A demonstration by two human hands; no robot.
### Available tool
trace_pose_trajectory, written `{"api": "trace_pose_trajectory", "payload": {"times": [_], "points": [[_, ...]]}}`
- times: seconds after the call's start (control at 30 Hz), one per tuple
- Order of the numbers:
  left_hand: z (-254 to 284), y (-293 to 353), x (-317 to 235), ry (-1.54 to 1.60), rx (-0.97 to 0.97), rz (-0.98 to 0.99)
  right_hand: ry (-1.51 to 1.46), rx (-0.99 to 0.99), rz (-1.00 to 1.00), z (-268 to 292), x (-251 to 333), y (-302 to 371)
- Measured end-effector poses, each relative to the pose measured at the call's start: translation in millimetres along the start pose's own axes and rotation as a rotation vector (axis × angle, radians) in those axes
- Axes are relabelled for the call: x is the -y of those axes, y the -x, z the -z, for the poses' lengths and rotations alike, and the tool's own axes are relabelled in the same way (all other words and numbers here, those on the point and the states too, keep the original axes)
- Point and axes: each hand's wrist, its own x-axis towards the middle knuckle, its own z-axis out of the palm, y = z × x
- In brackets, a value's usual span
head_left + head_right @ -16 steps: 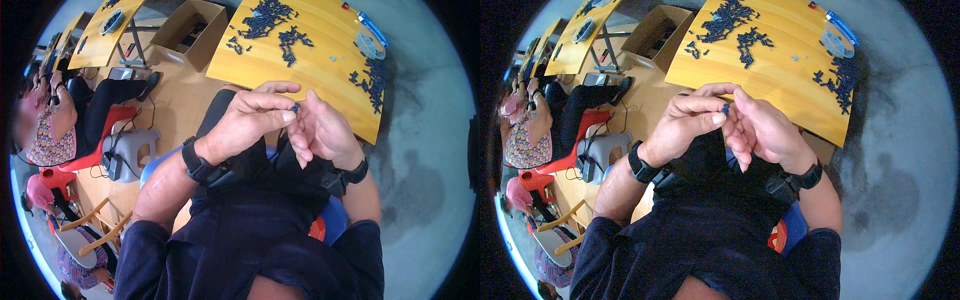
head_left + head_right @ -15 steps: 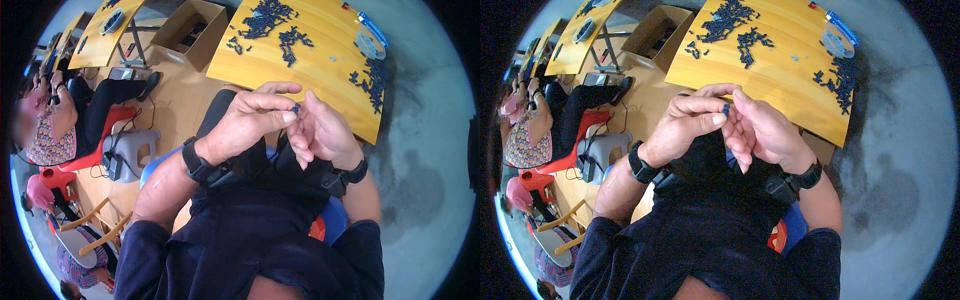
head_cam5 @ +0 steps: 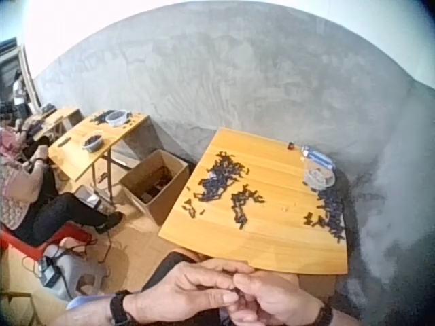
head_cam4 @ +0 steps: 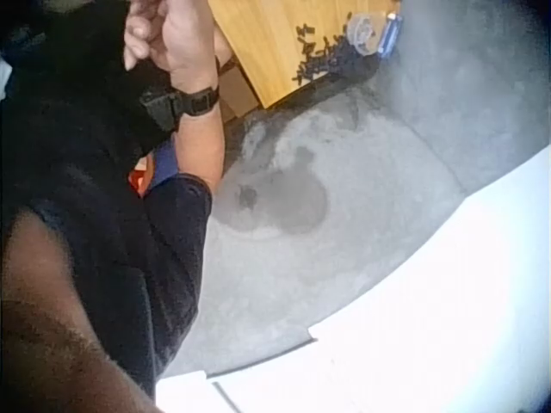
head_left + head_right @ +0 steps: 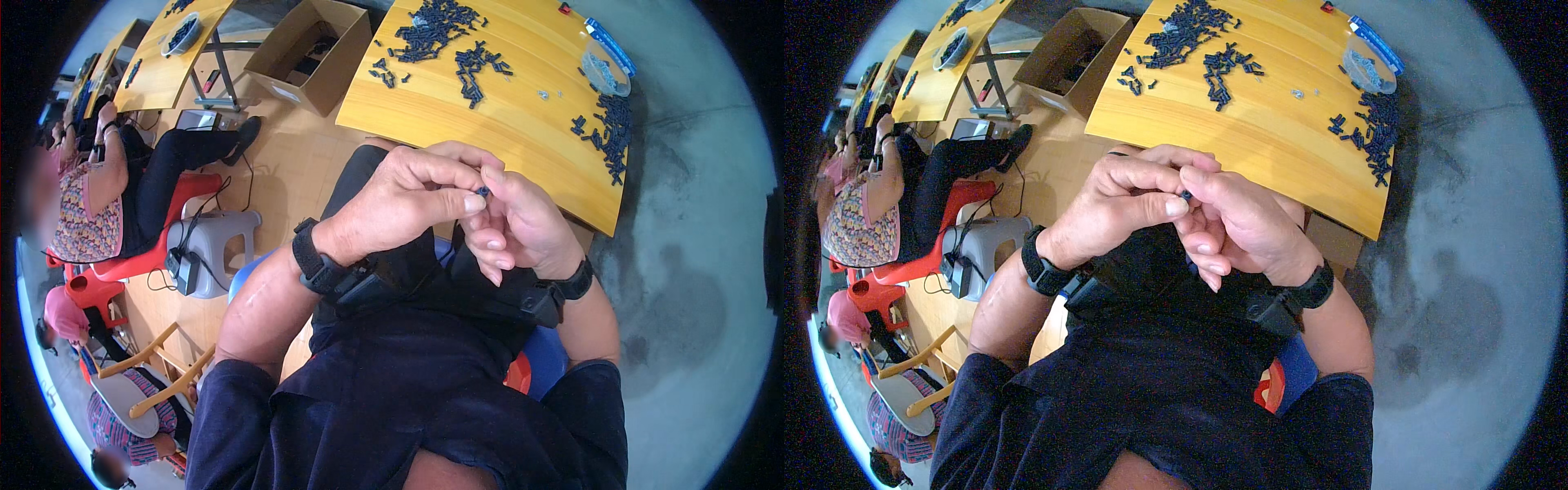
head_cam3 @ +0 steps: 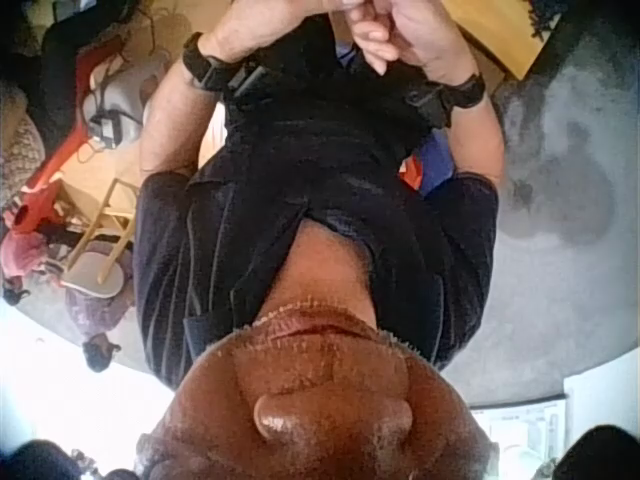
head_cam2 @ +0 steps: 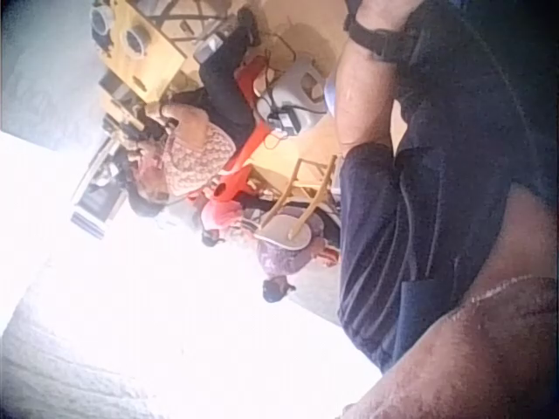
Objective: Assembling small blue plastic and silver metal components at a workshop table.
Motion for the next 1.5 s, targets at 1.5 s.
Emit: {"api": "trace_pose_trajectory", "payload": {"times": [1.5], "points": [[-8,-4,2,0.077,0.089,0.132,-0.101,0.367,-0.07,23,-12,-8]]}}
